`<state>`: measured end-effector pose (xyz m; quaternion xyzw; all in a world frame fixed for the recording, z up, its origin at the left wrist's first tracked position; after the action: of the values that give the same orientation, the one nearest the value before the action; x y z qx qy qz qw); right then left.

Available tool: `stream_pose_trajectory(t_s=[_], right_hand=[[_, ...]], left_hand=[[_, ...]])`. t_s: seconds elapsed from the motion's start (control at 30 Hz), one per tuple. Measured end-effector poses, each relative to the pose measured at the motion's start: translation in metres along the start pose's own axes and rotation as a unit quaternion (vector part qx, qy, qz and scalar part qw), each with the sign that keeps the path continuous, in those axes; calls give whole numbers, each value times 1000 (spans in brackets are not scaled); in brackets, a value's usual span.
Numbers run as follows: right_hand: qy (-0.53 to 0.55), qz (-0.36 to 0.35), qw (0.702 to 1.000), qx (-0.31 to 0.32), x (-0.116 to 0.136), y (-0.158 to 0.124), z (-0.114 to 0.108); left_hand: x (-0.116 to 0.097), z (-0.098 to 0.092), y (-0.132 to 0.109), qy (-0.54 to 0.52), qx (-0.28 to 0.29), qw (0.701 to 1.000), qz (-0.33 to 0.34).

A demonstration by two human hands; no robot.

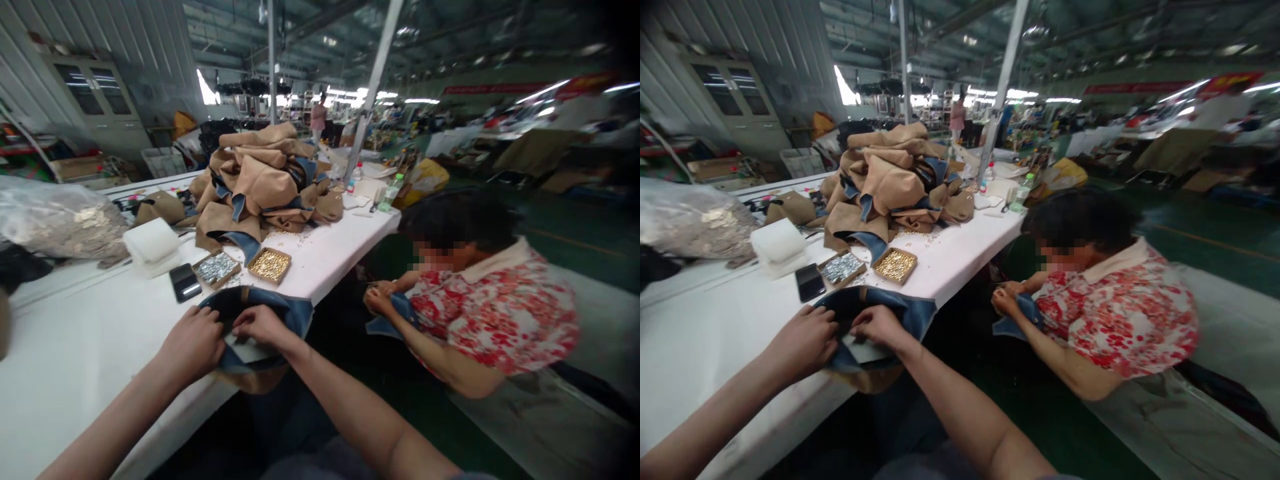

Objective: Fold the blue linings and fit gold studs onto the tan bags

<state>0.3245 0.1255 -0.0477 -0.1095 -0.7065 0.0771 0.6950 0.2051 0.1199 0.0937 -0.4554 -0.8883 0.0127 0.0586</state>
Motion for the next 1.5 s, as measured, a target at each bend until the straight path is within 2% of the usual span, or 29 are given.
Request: stream_pose_trajectory(t_s=[0.13,0.23,0.33,0.47,0.6,0.7,0.87,0.93,1.03,1.13,1.2,1.27,1.33,1.5], right_hand=[[-11,-27,1000,10,7,0,2],[-28,-47,998,36,9,2,6],[-91,-70,992,44,13,0,9],[-194,-114,974,22,24,-5,11],[-259,-141,956,-6,34,-9,12],[-282,-143,949,-1,38,-11,15],[-298,-139,943,51,41,-9,21],[-311,-134,938,72,40,-6,21],[-310,-139,935,103,40,-4,23],[-307,-136,934,120,37,-5,26],[-312,-127,934,119,35,-7,26],[-317,-119,934,118,34,-7,26],[-321,-115,933,115,33,-7,26],[-303,-144,936,104,37,-9,30]], left_hand=[[1,-3,-9,9,6,1000,29],[5,6,-13,-18,7,998,68],[8,18,-19,-40,-2,994,102],[-1,33,-27,-49,-14,988,143],[-6,42,-24,-40,-3,989,140],[-3,36,-20,-45,-4,990,135],[12,3,-23,-67,-18,989,133],[21,-6,-22,-69,-22,992,101],[47,-5,-15,-73,-39,995,-49],[73,18,-13,-75,-19,971,-225],[78,35,-13,-71,13,957,-282],[74,43,-11,-63,39,954,-291],[65,42,-10,-50,41,959,-276],[37,27,-8,7,-30,968,-247]])
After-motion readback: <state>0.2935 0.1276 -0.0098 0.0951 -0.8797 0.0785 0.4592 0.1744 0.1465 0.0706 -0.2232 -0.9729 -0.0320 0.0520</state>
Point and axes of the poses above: each hand's wrist, its own y-axis towards the middle knuckle, its own z-axis out of the palm, x = y × z, the point moved 10 cm from there along y, towards the middle knuckle, and after that the axes turned 4 degrees about -x, right-handed, at the moved point
